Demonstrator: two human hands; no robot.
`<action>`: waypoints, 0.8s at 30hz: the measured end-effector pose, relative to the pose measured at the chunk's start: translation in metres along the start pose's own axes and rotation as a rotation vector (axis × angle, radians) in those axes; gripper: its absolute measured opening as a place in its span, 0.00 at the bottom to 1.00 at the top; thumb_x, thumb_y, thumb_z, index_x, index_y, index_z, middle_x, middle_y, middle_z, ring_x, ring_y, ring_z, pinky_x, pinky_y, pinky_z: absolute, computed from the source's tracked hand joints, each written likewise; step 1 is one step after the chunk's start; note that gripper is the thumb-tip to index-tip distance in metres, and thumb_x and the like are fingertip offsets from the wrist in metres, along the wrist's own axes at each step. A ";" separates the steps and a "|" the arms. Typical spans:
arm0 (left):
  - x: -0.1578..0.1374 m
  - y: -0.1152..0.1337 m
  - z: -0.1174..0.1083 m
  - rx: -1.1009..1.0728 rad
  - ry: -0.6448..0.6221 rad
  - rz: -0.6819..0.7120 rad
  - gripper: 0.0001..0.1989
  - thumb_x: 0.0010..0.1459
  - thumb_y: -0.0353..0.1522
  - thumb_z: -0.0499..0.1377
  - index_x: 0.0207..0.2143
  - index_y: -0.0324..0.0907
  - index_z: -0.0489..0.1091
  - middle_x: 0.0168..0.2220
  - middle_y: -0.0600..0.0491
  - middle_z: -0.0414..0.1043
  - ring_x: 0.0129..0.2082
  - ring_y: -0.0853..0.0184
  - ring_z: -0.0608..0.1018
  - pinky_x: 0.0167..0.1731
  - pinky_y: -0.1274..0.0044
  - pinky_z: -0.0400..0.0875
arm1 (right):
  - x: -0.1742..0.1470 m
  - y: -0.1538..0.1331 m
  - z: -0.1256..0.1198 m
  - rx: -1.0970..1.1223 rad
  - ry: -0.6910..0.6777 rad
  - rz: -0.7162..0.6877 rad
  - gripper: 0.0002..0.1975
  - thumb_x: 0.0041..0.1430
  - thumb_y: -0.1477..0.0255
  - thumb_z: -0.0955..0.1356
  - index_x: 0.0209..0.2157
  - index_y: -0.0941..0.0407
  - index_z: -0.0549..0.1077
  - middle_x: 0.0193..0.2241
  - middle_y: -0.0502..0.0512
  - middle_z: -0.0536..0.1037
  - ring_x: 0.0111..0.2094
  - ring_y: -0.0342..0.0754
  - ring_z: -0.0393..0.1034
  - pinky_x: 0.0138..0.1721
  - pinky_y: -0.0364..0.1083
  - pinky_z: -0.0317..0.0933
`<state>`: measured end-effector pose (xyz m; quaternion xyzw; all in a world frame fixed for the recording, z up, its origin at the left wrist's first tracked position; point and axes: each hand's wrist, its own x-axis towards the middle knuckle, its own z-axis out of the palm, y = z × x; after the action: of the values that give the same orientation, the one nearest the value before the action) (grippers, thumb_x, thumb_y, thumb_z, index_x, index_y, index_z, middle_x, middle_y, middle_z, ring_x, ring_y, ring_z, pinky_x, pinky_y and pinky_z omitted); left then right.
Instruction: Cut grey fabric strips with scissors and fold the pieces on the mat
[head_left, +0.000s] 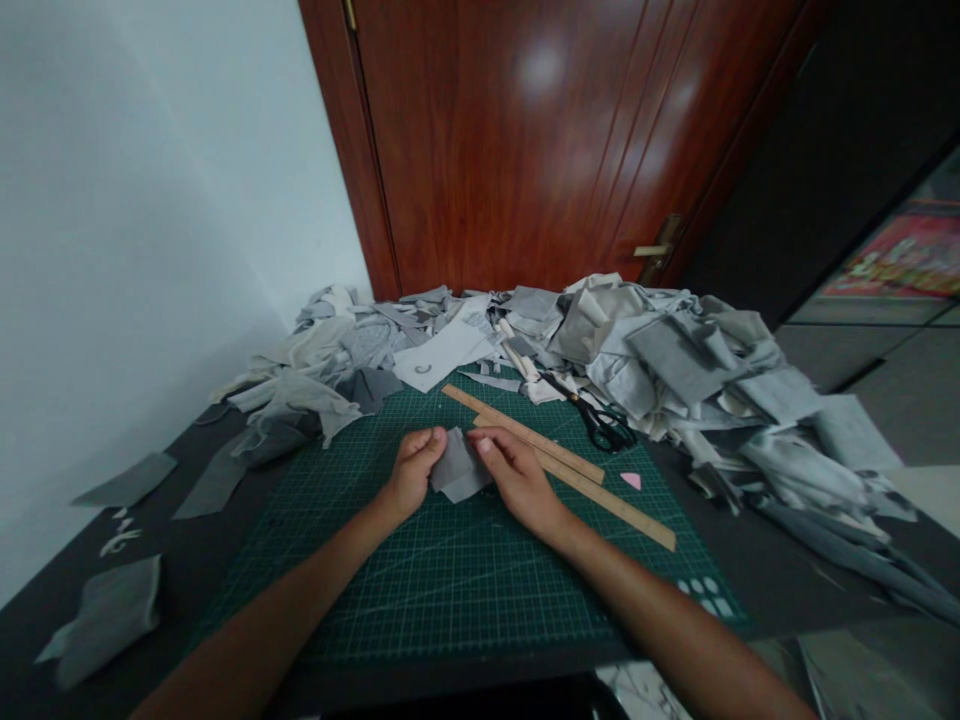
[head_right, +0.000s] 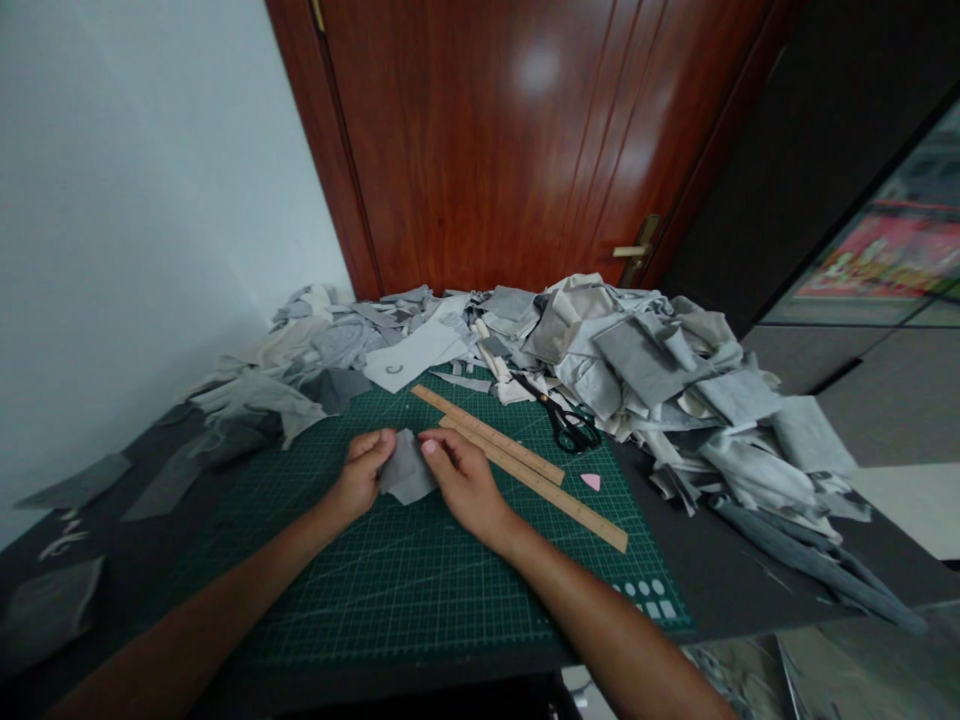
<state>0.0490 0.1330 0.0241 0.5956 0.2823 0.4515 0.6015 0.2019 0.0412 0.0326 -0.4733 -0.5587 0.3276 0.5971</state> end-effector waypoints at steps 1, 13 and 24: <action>-0.003 0.000 0.002 0.010 -0.034 -0.012 0.34 0.46 0.60 0.68 0.15 0.41 0.64 0.15 0.59 0.56 0.16 0.74 0.56 0.18 0.78 0.47 | -0.001 0.000 0.002 -0.003 0.003 0.002 0.19 0.68 0.53 0.65 0.44 0.53 0.77 0.36 0.53 0.79 0.38 0.51 0.73 0.39 0.48 0.68; 0.014 0.001 -0.010 -0.174 0.235 0.042 0.29 0.47 0.58 0.69 0.22 0.42 0.68 0.19 0.58 0.64 0.20 0.71 0.65 0.21 0.78 0.58 | 0.013 0.024 -0.020 -0.146 0.077 0.022 0.09 0.65 0.64 0.68 0.36 0.54 0.76 0.33 0.54 0.80 0.36 0.51 0.74 0.41 0.50 0.68; 0.033 -0.011 -0.021 -0.359 0.415 0.002 0.29 0.43 0.57 0.71 0.33 0.42 0.73 0.29 0.54 0.76 0.30 0.64 0.77 0.29 0.75 0.70 | 0.009 0.016 -0.026 -0.827 -0.737 -0.217 0.34 0.74 0.57 0.61 0.71 0.64 0.57 0.73 0.71 0.53 0.74 0.58 0.44 0.73 0.62 0.36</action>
<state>0.0468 0.1736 0.0176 0.3744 0.3143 0.6075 0.6261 0.2310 0.0498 0.0231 -0.4618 -0.8577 0.1620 0.1575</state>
